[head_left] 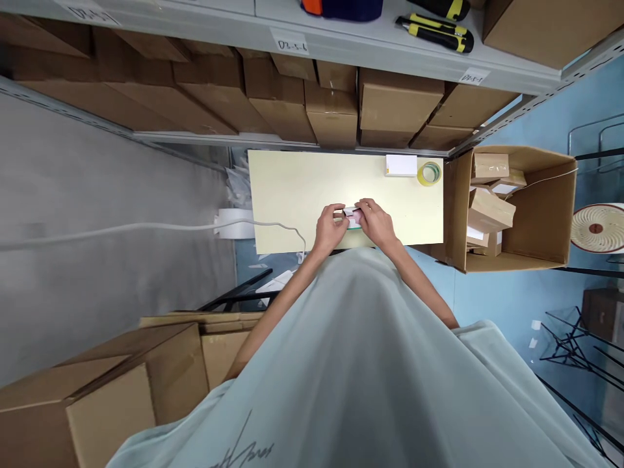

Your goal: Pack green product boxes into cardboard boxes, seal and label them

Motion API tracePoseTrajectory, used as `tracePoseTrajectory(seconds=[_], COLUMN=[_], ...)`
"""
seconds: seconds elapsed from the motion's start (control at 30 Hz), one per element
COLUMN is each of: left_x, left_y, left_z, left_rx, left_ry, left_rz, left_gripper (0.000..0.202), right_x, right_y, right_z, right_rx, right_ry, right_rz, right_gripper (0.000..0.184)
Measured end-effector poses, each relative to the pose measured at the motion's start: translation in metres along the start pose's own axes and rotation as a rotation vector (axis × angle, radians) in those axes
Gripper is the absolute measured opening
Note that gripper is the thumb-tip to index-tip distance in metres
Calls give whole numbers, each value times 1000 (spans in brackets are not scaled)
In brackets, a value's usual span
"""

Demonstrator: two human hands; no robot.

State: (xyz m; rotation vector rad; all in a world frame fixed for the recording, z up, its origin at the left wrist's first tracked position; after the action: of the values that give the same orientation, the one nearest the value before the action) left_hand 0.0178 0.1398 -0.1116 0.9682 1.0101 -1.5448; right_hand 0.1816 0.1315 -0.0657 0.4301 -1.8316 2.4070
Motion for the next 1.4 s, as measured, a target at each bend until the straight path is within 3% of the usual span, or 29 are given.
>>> tracePoseTrajectory(seconds=[0.13,0.33,0.53,0.63,0.77,0.9,1.1,1.27,1.4], left_x=[3,11,10,5,-1,4,26,32,30], left_y=[0,-5,-2,-3,-2,9,15,10,3], left_z=[4,2,5,6,5,1,-12,-16,-20], left_rx=[8,-6,-2,10,73,148,106,232,226], left_ry=[6,-16,-40,-21,34,89,80,54,26], left_rz=[77,150,228,222,166,180,187,213,171], left_gripper=[36,38,36,33,38,45,48,49,43], right_x=[15,25,19,12,-13,-45,-55,-58,-57], right_y=[-4,-9,-9,-7,-5,16,42,54,60], right_z=[-17,-20,-16,-16,-9,5,16,11,6], right_rx=[46,118,144,127,6,-68,-95,-97,-66], right_ry=[-83,-284,-276,-273,-162,65,178,225,269], right_rz=[189,277,220,79,-337,-602,-777,-859,-855], right_gripper=[36,30,32,32,46,49,46,47,42])
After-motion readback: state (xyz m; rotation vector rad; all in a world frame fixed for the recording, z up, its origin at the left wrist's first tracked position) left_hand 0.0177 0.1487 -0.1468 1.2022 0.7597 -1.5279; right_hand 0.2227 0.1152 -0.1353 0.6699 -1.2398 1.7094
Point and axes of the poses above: each hand's wrist, its own z-axis away from the middle knuckle, its own y-axis out of the palm, x = y × z, the point moved 8 cm from there along -z, towards the middle knuckle, and after that the axes turned 15 degrees about z, right-handed, at the moved point
